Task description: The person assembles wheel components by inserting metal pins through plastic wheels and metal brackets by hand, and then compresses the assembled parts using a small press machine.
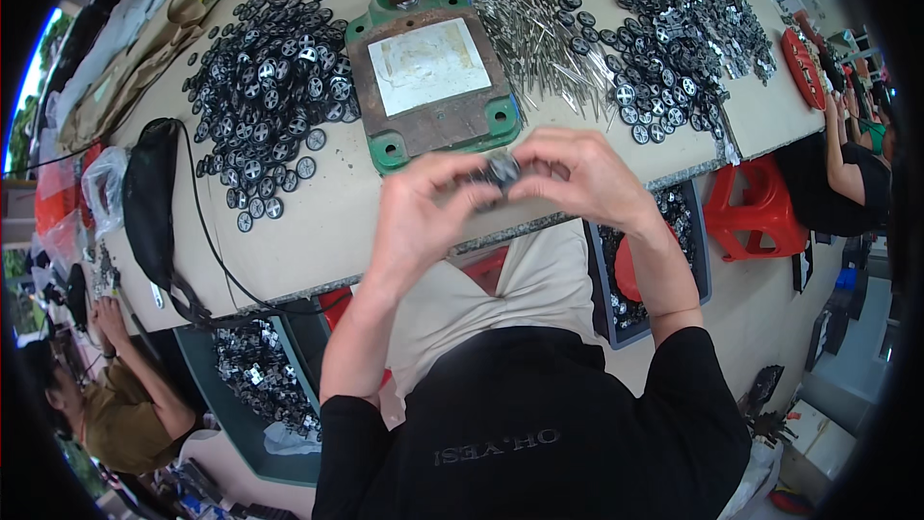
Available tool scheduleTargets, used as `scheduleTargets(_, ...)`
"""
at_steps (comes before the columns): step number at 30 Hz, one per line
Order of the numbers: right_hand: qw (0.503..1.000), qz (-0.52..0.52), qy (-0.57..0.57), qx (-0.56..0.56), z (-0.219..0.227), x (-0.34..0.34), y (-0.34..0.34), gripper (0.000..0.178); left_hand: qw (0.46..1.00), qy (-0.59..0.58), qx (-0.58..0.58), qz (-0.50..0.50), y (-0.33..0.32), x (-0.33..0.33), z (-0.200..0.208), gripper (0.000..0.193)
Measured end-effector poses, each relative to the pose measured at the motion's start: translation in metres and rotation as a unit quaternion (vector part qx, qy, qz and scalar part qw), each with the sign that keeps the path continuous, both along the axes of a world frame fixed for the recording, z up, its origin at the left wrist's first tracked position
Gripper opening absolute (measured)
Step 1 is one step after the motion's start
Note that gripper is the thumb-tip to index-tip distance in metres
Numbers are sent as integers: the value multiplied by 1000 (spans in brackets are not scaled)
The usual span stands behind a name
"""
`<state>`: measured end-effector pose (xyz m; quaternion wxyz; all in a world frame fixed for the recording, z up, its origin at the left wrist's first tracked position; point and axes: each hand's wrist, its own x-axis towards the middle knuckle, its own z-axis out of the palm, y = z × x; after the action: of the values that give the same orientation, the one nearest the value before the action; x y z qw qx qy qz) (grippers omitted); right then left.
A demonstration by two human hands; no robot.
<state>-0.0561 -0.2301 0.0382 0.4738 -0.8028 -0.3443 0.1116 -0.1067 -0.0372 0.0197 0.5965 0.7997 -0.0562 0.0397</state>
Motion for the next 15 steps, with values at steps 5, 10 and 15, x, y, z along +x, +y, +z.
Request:
scheduleTargets(5, 994, -91, -56, -13, 23, 33, -3, 18, 987, -79, 2, 143, 27, 72, 7, 22)
scheduleTargets(10, 990, -100, -97, -8, 43, 63, -14, 18, 977, -96, 59, 179, 39, 106, -8, 24)
scheduleTargets(15, 980, -121, -159, 6, 145, 103, -19, 31, 978, -102, 60, 172, 30, 109, -10, 24)
